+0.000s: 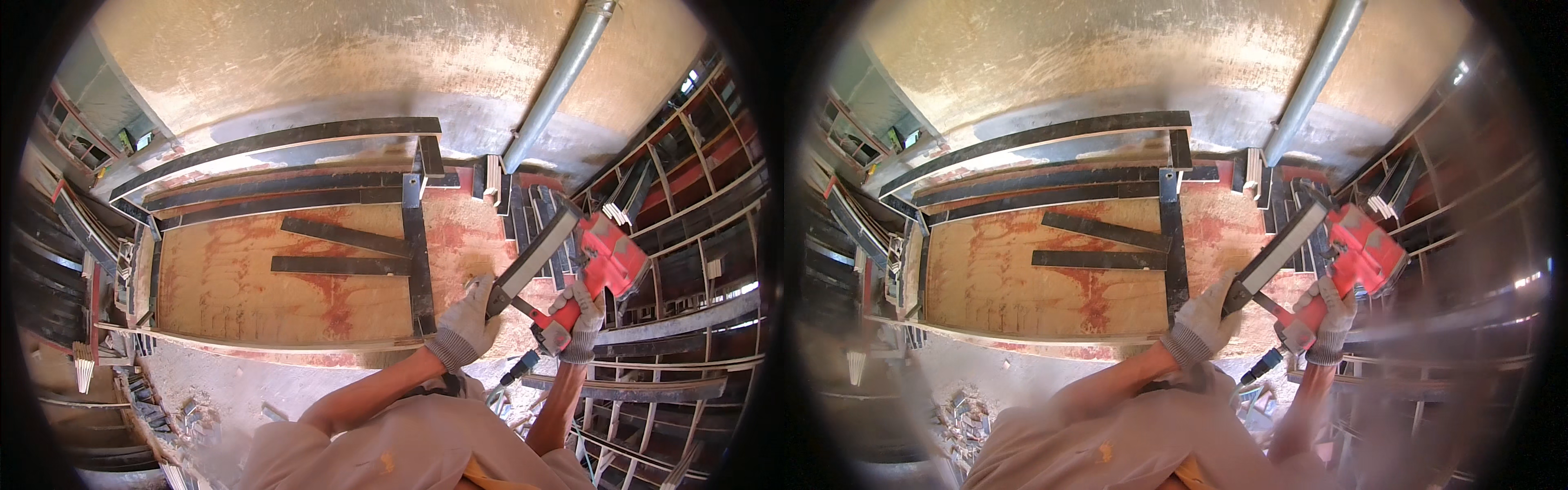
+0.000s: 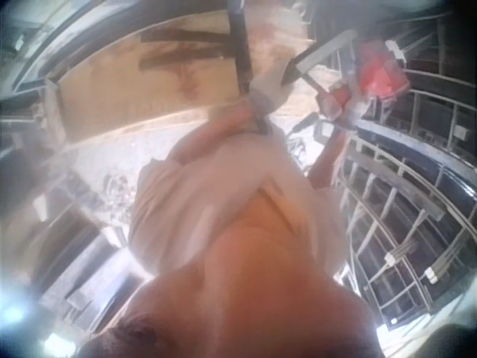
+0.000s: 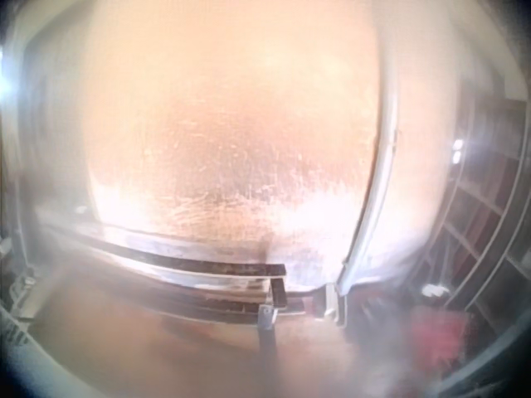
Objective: The person assembles a rectangular wooden frame by positioning dark wooden strips onto a plywood base and securing them with a red pneumatic nail gun. The person repeatedly picks up strips, aligns them, and fastens them to the base.
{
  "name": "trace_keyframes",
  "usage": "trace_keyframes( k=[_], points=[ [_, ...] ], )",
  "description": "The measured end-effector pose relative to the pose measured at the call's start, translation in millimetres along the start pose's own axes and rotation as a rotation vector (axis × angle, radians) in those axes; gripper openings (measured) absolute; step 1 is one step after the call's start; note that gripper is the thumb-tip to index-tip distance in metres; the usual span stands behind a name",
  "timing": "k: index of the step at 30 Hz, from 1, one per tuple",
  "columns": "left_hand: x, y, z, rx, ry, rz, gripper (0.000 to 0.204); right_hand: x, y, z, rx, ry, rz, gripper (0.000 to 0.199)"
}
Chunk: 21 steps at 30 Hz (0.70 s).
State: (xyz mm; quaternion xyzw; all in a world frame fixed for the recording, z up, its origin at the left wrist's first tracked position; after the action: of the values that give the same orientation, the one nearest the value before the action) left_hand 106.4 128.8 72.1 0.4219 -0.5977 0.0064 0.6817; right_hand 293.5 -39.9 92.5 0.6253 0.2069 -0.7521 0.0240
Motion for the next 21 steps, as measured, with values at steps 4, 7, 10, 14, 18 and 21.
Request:
trace_keyframes(
  k=[4,7,10,14,18,21],
  points=[
    [-1.8,29.7,-37.5,0.154,0.133,0.073,0.08,-44.3,-79.1,-3.0,-0.194,0.19,0.095,0.014],
    [2.0,56.5,-59.7,0.368,0.011,0.108,0.069,-59.0,-138.4,-20.2,-0.498,0.046,-0.127,0.023],
    [-4.4,52.4,-79.4,0.384,0.003,0.138,0.069,-62.9,-185.1,-39.7,-0.726,-0.169,-0.375,0.03],
    [-22.3,41.8,-117.9,0.275,0.114,0.139,0.063,-41.0,-207.6,-86.5,-0.769,-0.29,-0.337,0.021],
    [-73.5,22.3,-160.0,0.357,0.112,0.085,0.055,-20.9,-237.0,-124.8,-0.752,-0.322,-0.03,0.011],
    [-90.8,77.3,-183.4,0.862,-0.016,-0.068,0.053,-1.4,-241.5,-168.5,-0.711,-0.32,0.272,0.011]
  ],
)
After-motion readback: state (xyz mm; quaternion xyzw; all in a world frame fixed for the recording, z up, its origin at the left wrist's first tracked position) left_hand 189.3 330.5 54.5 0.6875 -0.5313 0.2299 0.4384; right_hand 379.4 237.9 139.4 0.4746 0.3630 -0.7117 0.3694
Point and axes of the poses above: each hand's wrist, its own z-axis away from the middle knuckle, its own y-axis out of the back of the hand, x = y × z, the point moved 10 cm from there along -z, towards the middle knuckle, and after that the axes turned 3 degrees about x, right-handed, at the moved point
